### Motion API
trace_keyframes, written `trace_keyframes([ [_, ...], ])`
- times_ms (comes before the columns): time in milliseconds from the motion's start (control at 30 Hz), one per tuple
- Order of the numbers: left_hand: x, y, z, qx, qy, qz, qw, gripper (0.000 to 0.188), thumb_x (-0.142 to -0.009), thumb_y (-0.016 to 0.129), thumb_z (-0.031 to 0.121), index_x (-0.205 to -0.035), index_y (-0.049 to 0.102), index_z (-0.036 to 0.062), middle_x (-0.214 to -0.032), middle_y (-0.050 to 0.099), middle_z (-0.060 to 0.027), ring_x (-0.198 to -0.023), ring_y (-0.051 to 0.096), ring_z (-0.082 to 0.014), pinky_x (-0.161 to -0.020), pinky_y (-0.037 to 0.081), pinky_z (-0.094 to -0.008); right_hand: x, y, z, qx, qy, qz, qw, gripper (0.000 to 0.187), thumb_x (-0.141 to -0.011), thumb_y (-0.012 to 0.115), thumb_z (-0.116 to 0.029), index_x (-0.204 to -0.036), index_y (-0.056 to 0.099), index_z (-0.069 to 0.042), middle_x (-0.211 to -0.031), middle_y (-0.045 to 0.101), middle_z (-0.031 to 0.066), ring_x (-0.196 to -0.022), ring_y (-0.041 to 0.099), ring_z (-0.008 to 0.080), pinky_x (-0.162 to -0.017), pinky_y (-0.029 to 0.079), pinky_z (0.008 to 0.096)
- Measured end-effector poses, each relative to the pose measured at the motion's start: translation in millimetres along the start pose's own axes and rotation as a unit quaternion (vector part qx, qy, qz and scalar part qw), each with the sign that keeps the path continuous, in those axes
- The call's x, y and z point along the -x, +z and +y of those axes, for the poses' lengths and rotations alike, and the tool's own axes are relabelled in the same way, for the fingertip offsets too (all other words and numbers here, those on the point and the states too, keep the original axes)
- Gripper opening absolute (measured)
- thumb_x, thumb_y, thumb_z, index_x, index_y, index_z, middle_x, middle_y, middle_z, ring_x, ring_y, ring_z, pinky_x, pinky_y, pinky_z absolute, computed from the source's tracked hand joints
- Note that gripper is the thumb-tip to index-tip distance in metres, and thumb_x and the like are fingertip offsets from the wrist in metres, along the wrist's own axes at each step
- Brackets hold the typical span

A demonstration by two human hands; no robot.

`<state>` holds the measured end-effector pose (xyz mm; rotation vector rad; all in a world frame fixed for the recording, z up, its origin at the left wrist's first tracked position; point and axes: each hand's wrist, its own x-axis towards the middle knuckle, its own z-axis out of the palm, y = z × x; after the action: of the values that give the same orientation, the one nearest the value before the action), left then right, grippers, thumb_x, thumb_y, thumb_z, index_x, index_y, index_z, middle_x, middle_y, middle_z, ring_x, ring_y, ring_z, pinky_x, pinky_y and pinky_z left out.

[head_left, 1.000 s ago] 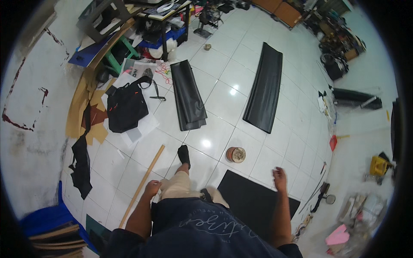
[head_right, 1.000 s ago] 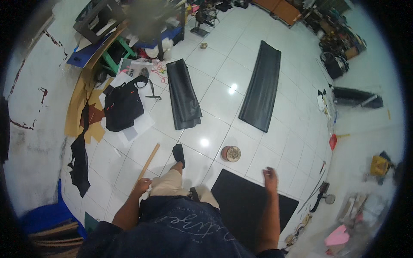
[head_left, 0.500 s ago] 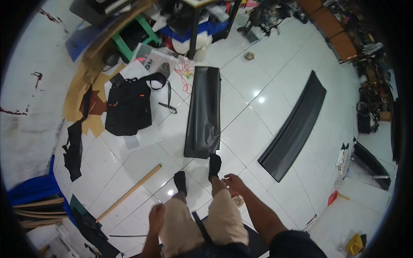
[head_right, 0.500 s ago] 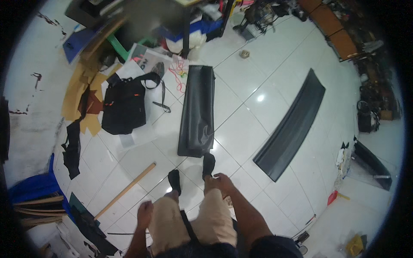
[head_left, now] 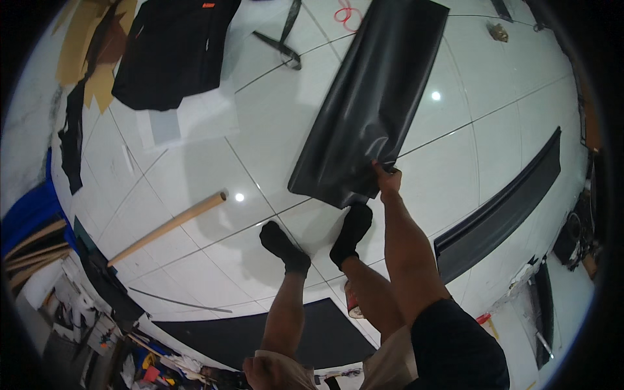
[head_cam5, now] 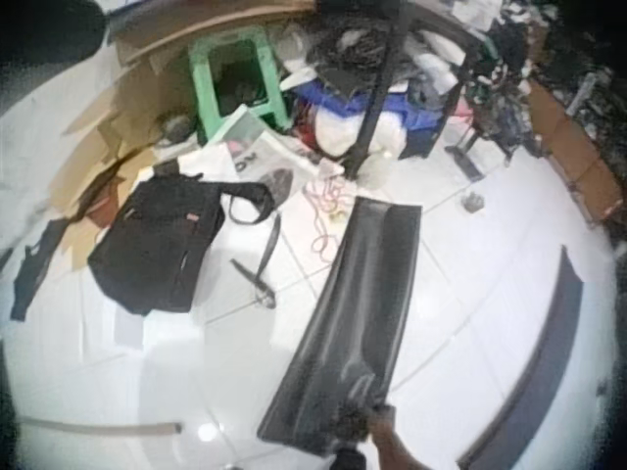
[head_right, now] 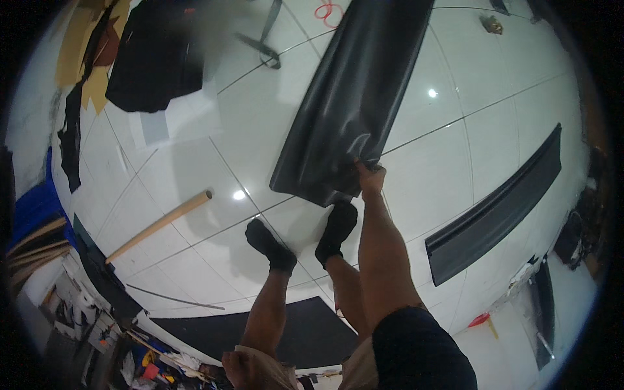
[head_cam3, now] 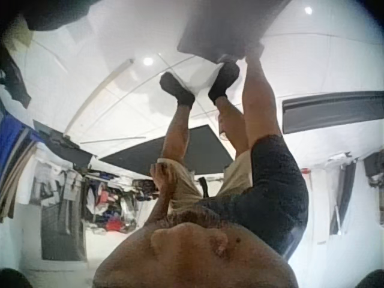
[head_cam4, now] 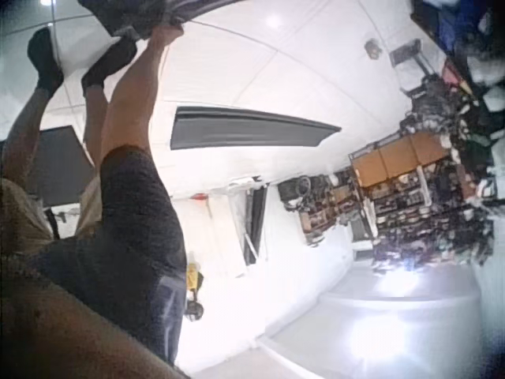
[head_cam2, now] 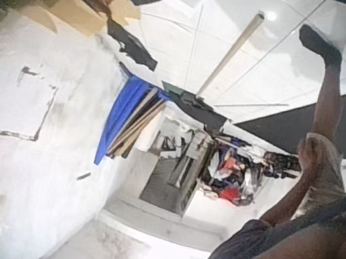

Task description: The person measures and cuts a large black fabric sheet on a tiled floor using a wooden ruler, tape, and scissors. They fold the fabric, mark lines, cut along the ruler, and handle additional fabric pieces and tools in a cluttered workshop.

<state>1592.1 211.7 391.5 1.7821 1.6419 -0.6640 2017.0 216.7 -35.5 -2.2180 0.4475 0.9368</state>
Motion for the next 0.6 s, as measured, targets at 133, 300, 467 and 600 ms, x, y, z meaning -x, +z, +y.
trace_keyframes([
  [133,18.7,32.1,-36.4,-0.027,0.154,0.044,0.987,0.022,-0.084,0.062,0.023,-0.094,0.054,0.0049,-0.087,0.050,-0.0191,-0.077,0.044,-0.0390,-0.071,0.036,-0.0518,-7.7,2.9,10.8,-0.065,0.036,-0.104,0.992,0.079,-0.070,0.083,-0.033,-0.126,0.046,0.009,-0.117,0.060,0.0167,-0.106,0.059,0.0265,-0.092,0.047,0.0368],
  [300,1.8,5.7,-8.0,0.075,0.067,-0.017,0.995,0.034,-0.084,0.064,0.022,-0.114,0.053,0.0097,-0.090,0.051,-0.0175,-0.081,0.046,-0.0339,-0.071,0.036,-0.0523,24.5,26.7,-0.8,-0.254,0.060,-0.205,0.943,0.066,-0.077,0.077,-0.022,-0.130,0.046,0.001,-0.125,0.057,0.0149,-0.113,0.056,0.0296,-0.097,0.045,0.0396],
  [467,-0.8,-13.3,7.7,0.064,0.039,-0.054,0.996,0.025,-0.075,0.067,0.024,-0.084,0.055,0.0042,-0.084,0.054,-0.0164,-0.085,0.051,-0.0379,-0.074,0.041,-0.0485,70.7,7.9,-30.3,-0.261,0.055,-0.232,0.936,0.061,-0.080,0.071,-0.018,-0.132,0.046,-0.001,-0.127,0.056,0.0142,-0.114,0.055,0.0299,-0.101,0.043,0.0421],
  [600,9.8,5.0,-17.8,0.106,-0.007,-0.041,0.993,0.030,-0.080,0.061,0.032,-0.079,0.055,0.0026,-0.082,0.054,-0.0170,-0.083,0.054,-0.0390,-0.073,0.043,-0.0506,183.0,-18.7,-83.6,-0.216,-0.020,-0.216,0.952,0.051,-0.082,0.066,-0.013,-0.127,0.049,0.001,-0.120,0.059,0.0134,-0.111,0.055,0.0282,-0.098,0.044,0.0381],
])
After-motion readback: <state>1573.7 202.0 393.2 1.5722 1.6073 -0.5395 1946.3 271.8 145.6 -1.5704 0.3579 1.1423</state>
